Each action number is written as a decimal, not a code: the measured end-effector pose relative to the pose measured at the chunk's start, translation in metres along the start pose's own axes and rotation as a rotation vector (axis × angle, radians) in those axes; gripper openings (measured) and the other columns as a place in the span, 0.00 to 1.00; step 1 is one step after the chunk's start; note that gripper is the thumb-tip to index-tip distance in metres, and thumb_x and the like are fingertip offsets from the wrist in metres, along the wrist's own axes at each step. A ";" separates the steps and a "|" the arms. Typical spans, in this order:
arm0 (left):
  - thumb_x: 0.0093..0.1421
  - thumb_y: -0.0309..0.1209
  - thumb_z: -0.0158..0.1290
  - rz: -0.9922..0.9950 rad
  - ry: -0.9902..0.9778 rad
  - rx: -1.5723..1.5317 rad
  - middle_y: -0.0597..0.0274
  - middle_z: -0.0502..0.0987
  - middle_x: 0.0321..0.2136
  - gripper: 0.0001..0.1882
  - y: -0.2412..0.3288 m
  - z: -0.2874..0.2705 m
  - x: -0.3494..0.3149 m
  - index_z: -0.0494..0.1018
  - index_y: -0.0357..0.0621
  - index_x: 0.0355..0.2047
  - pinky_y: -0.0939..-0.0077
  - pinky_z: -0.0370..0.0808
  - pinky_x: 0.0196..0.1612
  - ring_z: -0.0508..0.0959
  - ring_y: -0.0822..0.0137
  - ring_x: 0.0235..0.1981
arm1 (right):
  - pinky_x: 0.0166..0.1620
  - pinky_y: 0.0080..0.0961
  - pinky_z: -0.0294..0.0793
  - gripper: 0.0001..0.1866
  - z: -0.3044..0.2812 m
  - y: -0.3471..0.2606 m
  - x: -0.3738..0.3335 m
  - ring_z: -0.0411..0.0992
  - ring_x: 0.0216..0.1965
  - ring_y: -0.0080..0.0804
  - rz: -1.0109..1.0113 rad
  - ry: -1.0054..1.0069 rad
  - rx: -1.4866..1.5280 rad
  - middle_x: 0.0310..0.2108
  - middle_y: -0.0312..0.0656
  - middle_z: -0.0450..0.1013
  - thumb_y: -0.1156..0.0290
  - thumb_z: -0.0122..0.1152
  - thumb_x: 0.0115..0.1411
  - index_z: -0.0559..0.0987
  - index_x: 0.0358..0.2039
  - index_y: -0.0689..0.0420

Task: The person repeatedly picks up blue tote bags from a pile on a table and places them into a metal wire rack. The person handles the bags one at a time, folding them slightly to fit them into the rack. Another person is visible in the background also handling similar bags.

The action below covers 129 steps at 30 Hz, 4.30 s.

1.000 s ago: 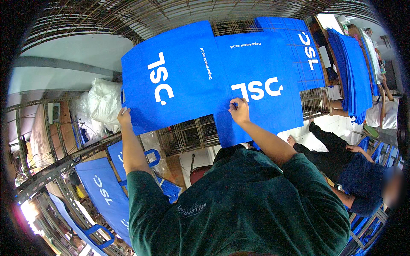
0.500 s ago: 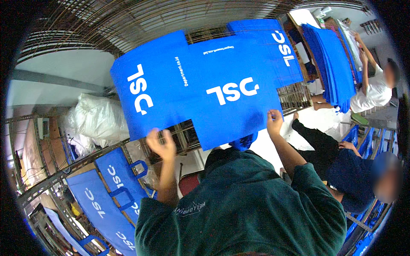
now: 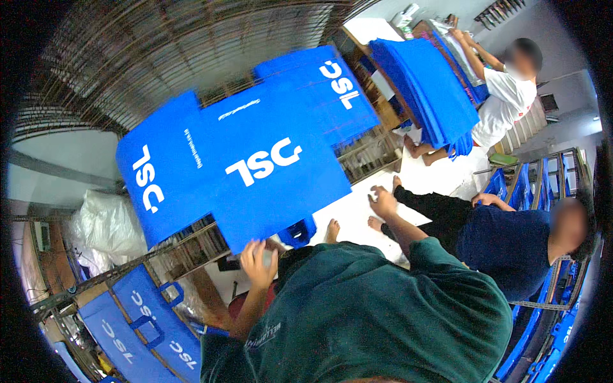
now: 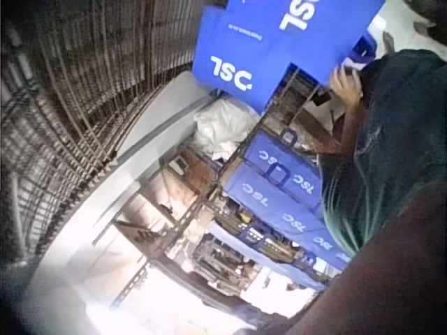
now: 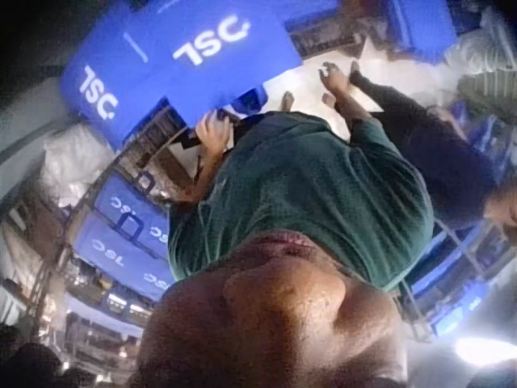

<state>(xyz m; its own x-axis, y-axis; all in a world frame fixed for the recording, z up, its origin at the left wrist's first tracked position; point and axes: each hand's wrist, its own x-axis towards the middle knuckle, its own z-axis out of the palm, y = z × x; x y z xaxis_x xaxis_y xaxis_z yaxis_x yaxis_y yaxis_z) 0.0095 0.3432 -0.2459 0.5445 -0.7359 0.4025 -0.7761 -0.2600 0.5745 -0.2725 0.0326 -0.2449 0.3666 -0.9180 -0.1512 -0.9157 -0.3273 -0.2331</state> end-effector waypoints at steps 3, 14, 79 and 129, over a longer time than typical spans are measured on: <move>0.48 0.34 0.58 -0.051 -0.122 -0.018 0.51 0.70 0.39 0.19 0.031 0.001 -0.048 0.70 0.41 0.40 0.57 0.64 0.44 0.69 0.51 0.41 | 0.34 0.33 0.72 0.12 0.003 0.015 0.031 0.74 0.30 0.38 -0.120 0.019 0.135 0.33 0.44 0.73 0.65 0.58 0.51 0.75 0.36 0.53; 0.49 0.33 0.58 -0.548 -0.151 -0.185 0.54 0.73 0.23 0.14 0.088 0.109 -0.107 0.72 0.38 0.34 0.68 0.70 0.28 0.74 0.61 0.24 | 0.41 0.38 0.72 0.15 0.009 0.191 0.080 0.73 0.38 0.45 0.021 -0.187 0.063 0.34 0.48 0.74 0.61 0.60 0.47 0.76 0.35 0.53; 0.54 0.33 0.55 -0.562 0.193 0.150 0.62 0.64 0.09 0.18 0.246 0.121 0.021 0.63 0.40 0.13 0.74 0.57 0.16 0.60 0.73 0.12 | 0.44 0.37 0.71 0.27 -0.184 0.576 0.410 0.71 0.37 0.42 1.285 0.811 1.205 0.39 0.53 0.71 0.67 0.70 0.39 0.71 0.39 0.68; 0.51 0.24 0.50 -0.324 -0.755 -1.589 0.62 0.74 0.40 0.25 0.330 0.017 0.300 0.63 0.45 0.52 0.74 0.77 0.39 0.76 0.70 0.40 | 0.49 0.33 0.70 0.38 -0.206 0.231 0.041 0.69 0.46 0.37 0.149 -0.203 1.946 0.50 0.47 0.67 0.48 0.55 0.51 0.62 0.54 0.63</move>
<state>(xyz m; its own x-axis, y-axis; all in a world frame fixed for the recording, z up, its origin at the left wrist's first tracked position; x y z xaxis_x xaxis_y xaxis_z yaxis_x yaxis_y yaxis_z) -0.0885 0.0265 0.0524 -0.0049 -0.9996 0.0266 0.5909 0.0186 0.8065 -0.5027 -0.1266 -0.1069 0.4566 -0.8290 -0.3230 0.4071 0.5175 -0.7526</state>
